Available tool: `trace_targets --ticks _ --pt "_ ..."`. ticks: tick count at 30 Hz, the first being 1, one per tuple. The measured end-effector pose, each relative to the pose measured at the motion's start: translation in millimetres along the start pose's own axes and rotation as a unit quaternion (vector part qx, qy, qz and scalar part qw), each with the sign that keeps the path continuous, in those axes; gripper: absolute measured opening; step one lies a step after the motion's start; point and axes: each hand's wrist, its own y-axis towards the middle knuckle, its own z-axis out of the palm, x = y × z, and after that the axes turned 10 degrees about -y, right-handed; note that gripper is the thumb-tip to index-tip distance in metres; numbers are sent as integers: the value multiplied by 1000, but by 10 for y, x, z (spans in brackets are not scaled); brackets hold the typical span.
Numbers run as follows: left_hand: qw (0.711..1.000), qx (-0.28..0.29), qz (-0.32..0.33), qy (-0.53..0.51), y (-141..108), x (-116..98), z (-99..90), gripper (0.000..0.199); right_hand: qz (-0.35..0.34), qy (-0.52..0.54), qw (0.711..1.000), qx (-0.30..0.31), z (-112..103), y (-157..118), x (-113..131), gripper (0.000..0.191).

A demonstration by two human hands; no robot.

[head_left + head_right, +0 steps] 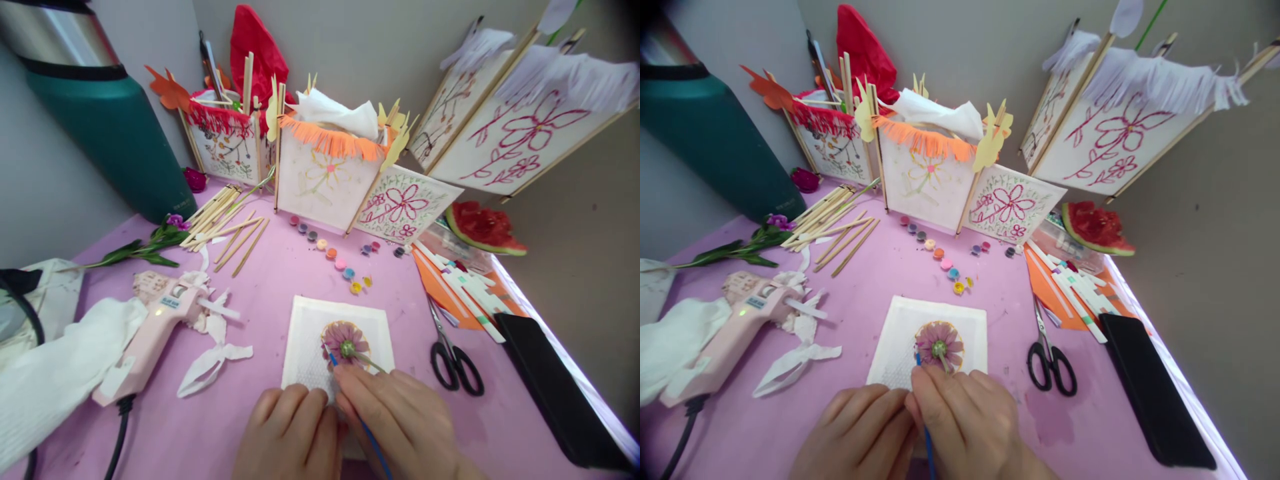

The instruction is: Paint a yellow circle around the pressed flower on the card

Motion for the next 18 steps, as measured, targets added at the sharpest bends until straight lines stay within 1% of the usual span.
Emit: trace_targets --ticks 9,13,18 --pt "1000 10 -2 -5 4 -2 -5 23 6 8 1000 5 -7 4 10 17" --pt "1000 6 1 -2 2 4 -20 23 6 16 1000 13 -29 4 9 16" --pt "1000 7 -1 -3 6 12 -15 24 5 13 1000 9 -16 3 9 16"
